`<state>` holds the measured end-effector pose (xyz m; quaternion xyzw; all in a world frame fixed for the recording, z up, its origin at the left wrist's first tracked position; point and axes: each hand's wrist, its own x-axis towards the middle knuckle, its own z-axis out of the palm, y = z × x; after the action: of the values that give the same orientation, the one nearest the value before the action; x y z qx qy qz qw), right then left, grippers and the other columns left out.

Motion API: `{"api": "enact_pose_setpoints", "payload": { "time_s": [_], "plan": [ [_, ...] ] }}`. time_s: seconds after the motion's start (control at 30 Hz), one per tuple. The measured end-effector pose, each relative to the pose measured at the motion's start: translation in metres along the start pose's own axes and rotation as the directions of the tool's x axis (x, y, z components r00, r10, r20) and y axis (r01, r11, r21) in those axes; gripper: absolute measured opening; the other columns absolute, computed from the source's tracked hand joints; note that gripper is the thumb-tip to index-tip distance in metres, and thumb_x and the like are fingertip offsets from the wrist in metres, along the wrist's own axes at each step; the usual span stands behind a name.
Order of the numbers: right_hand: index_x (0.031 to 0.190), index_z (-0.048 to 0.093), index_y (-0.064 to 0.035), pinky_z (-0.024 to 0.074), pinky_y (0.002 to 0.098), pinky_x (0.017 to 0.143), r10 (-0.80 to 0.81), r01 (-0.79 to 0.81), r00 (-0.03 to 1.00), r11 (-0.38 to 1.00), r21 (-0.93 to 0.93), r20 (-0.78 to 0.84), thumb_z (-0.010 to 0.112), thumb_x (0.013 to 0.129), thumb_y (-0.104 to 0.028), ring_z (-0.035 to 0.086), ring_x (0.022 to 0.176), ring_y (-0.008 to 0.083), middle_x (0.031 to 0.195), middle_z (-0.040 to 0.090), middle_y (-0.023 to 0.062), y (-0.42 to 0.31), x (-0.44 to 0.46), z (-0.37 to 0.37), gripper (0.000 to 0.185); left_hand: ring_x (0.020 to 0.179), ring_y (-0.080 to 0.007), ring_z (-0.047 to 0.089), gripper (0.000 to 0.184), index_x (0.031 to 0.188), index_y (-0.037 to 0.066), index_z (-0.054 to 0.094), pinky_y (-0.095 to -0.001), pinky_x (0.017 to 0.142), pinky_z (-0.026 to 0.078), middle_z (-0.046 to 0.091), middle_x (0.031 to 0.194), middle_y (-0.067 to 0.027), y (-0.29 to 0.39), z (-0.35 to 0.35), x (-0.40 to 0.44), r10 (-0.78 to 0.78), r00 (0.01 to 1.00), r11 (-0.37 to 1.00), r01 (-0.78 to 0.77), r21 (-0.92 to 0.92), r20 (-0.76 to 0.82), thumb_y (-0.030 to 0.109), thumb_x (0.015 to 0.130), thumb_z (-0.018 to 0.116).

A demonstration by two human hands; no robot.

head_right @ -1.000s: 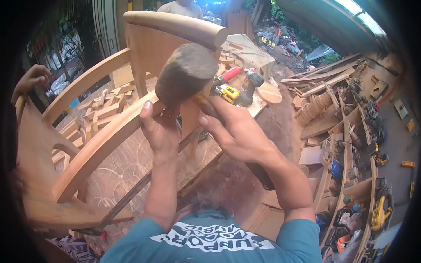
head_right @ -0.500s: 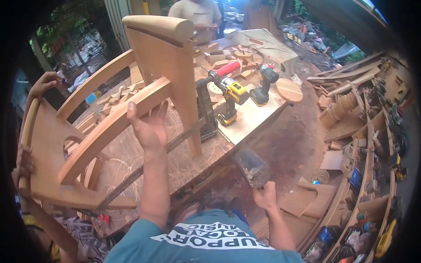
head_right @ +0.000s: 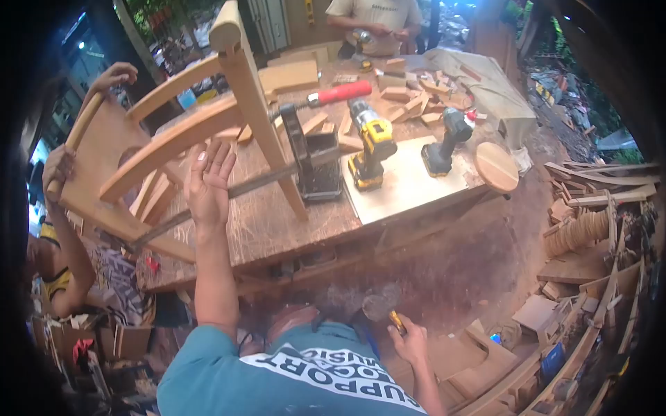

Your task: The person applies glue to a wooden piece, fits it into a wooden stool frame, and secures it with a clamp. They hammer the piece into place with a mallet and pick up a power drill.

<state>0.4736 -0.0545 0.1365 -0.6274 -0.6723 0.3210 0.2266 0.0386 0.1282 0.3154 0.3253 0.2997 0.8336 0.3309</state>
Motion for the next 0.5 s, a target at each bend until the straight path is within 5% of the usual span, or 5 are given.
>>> {"api": "enact_pose_setpoints", "payload": {
  "time_s": [0.07,0.17,0.3,0.37,0.5],
  "plan": [
    [0.116,0.066,-0.0019,0.0531,0.0416,0.081,-0.056,0.055,0.996,0.998,0.016,0.064,0.070,0.082,-0.021,0.068,0.092,0.0392,0.099,0.070,0.0221,-0.010,0.013,-0.002,0.039,0.110,-0.0293,0.062,0.028,0.121,-0.004,0.054,-0.0448,0.102,0.049,0.060,0.120,-0.0186,0.003,-0.013,-0.027,0.112,0.993,0.974,-0.102,0.204,-0.040,0.014,0.099,0.053],
    [0.117,0.066,-0.0027,0.0528,0.0423,0.083,-0.167,0.163,0.975,0.986,0.039,0.148,0.069,0.082,-0.022,0.067,0.095,0.0386,0.103,0.069,0.0221,-0.026,0.040,0.012,0.040,0.092,-0.0186,0.065,0.013,0.098,-0.002,0.063,-0.0322,0.085,0.053,0.068,0.098,-0.0112,0.004,-0.030,-0.085,0.236,0.972,0.751,-0.178,0.636,-0.008,0.010,0.096,0.060],
    [0.122,0.064,-0.0058,0.0523,0.0435,0.086,-0.299,0.298,0.907,0.953,0.049,0.298,0.067,0.083,-0.025,0.066,0.098,0.0367,0.106,0.069,0.0192,-0.073,0.083,0.053,0.043,0.077,-0.0091,0.057,0.019,0.086,0.000,0.065,-0.0252,0.075,0.047,0.066,0.081,-0.0033,-0.020,-0.091,-0.161,-0.080,0.994,0.556,0.105,0.825,-0.072,0.018,0.090,0.071],
    [0.122,0.063,-0.0071,0.0525,0.0441,0.084,-0.314,0.330,0.871,0.944,0.025,0.378,0.066,0.084,-0.027,0.066,0.097,0.0353,0.105,0.069,0.0174,-0.113,0.106,0.079,0.044,0.080,-0.0142,0.061,0.021,0.090,-0.002,0.066,-0.0293,0.079,0.049,0.067,0.084,-0.0063,-0.037,-0.120,-0.190,-0.191,0.975,0.493,0.191,0.849,-0.109,0.018,0.088,0.072],
    [0.120,0.063,-0.0109,0.0527,0.0463,0.083,-0.449,0.450,0.832,0.890,0.076,0.325,0.061,0.086,-0.026,0.066,0.096,0.0376,0.103,0.069,0.0187,-0.157,0.151,0.176,0.037,0.123,-0.0318,0.050,0.058,0.131,-0.003,0.049,-0.0403,0.099,0.044,0.048,0.134,-0.0211,-0.053,-0.166,-0.217,-0.126,0.983,0.381,0.171,0.909,-0.132,0.021,0.085,0.074]
  ]
}}
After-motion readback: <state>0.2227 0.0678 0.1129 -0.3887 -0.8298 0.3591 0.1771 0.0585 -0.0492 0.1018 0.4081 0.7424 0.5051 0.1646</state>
